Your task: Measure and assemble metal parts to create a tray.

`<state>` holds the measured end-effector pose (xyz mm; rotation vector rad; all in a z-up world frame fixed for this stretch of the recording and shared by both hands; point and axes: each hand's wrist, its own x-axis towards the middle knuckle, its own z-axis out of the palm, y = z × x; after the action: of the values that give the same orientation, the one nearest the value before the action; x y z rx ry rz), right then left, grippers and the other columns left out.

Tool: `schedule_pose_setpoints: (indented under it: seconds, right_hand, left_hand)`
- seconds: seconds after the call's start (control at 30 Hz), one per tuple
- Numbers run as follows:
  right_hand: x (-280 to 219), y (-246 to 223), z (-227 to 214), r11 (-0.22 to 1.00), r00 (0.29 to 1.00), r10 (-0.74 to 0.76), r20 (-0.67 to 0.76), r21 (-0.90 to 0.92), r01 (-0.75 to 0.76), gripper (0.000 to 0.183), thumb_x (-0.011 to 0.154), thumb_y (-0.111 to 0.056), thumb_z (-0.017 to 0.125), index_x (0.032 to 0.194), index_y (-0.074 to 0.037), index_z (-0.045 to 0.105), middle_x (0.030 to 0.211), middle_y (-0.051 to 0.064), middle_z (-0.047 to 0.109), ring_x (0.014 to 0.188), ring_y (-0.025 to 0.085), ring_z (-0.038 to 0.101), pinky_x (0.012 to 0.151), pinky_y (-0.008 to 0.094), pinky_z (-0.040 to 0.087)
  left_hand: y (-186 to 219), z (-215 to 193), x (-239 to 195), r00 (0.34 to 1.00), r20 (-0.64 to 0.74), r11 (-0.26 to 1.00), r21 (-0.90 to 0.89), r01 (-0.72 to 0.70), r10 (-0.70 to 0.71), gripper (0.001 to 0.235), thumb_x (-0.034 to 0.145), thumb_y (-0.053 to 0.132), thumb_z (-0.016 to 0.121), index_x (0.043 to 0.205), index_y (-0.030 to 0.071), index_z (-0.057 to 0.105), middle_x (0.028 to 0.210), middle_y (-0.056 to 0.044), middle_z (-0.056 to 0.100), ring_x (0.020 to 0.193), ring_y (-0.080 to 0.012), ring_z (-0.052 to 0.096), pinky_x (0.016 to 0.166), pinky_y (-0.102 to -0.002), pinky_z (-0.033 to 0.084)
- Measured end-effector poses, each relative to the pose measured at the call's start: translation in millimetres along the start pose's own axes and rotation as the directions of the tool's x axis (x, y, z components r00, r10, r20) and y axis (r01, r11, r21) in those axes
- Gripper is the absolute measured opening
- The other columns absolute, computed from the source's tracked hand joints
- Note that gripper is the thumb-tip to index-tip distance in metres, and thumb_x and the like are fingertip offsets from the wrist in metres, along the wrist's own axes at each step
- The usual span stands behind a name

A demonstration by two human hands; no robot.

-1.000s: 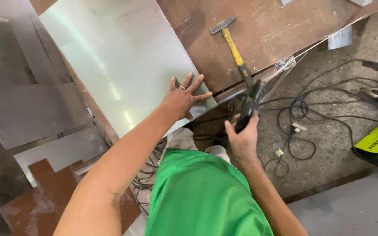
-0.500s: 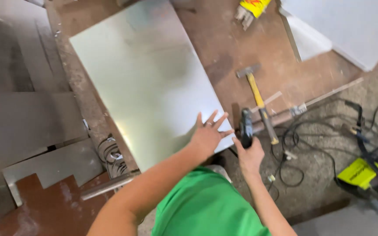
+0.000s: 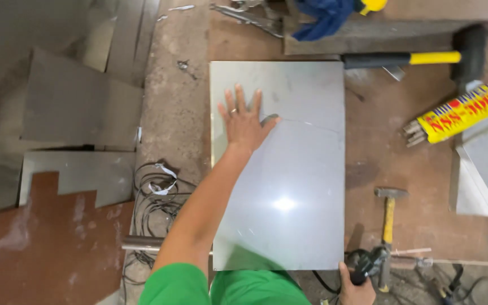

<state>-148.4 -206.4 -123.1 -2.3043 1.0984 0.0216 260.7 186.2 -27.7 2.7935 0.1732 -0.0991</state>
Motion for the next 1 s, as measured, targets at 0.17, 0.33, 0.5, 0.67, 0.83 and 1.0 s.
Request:
schedule_pose_setpoints:
  seconds: [0.17,0.33,0.5,0.67,0.83,1.0]
  right_hand:
    - [58.8,135.2,37.3,0.996,0.995,-0.083,0.061,0.039,0.081,0.039,0.077,-0.031,0.093,0.080,0.004,0.076,0.075,0.017,0.075,0.076,0.024,0.072,0.085,0.039,0.057]
    - [59.4,124.4,27.2,0.996,0.991,-0.042,0.129,0.088,0.030,0.037,0.077,-0.030,0.091,0.079,0.003,0.076,0.076,0.018,0.075,0.074,0.024,0.072,0.083,0.039,0.057]
    - [-5.2,-22.3,-12.4,0.987,0.995,0.104,0.009,-0.123,-0.102,0.048,0.075,-0.044,0.089,0.090,0.000,0.079,0.080,0.021,0.075,0.078,0.028,0.073,0.079,0.042,0.056]
    - [-29.7,-74.2,-32.1,0.989,0.986,0.140,0.086,-0.055,-0.136,0.052,0.079,-0.049,0.085,0.092,0.000,0.074,0.079,0.018,0.074,0.075,0.032,0.072,0.074,0.043,0.055]
    - [-34.2,-103.3,-36.2,0.983,0.982,0.157,0.109,0.075,-0.165,0.043,0.080,-0.042,0.085,0.091,-0.002,0.073,0.077,0.016,0.073,0.073,0.029,0.071,0.072,0.041,0.054]
    - [-32.1,-96.3,-28.3,0.980,0.990,0.092,0.110,0.166,-0.110,0.038,0.081,-0.037,0.087,0.089,-0.002,0.072,0.074,0.013,0.072,0.068,0.026,0.071,0.067,0.038,0.054]
  left_hand:
    - [-17.0,-10.2,26.6,0.993,0.111,0.996,0.089,0.022,-0.032,0.098,0.083,0.081,0.051,0.163,0.030,0.024,0.169,-0.022,0.004,0.155,-0.0498,0.000,0.118,-0.072,-0.004]
    - [-12.6,-20.7,47.5,0.989,0.146,0.996,0.091,0.008,-0.021,0.105,0.081,0.084,0.051,0.164,0.028,0.021,0.170,-0.022,0.002,0.155,-0.0486,-0.002,0.116,-0.073,-0.006]
    - [-16.7,-2.9,50.5,0.992,0.111,0.993,0.098,-0.062,0.051,0.099,0.085,0.082,0.048,0.164,0.027,0.024,0.171,-0.019,0.006,0.155,-0.0493,0.000,0.117,-0.073,-0.006]
    - [44.9,30.2,-24.0,0.875,0.259,0.893,0.082,-0.442,0.410,0.089,0.090,0.079,0.045,0.163,0.030,0.028,0.172,-0.011,0.009,0.155,-0.0485,0.000,0.117,-0.074,-0.006]
    - [115.6,46.8,-171.6,0.394,0.562,0.544,-0.121,-0.830,0.727,0.089,0.083,0.080,0.049,0.158,0.036,0.031,0.170,0.000,0.013,0.155,-0.0385,0.001,0.115,-0.075,-0.006]
    - [128.0,62.9,-228.5,0.301,0.473,0.413,-0.152,-0.898,0.828,0.089,0.074,0.075,0.064,0.153,0.040,0.045,0.169,0.007,0.023,0.158,-0.0324,0.004,0.115,-0.078,-0.004]
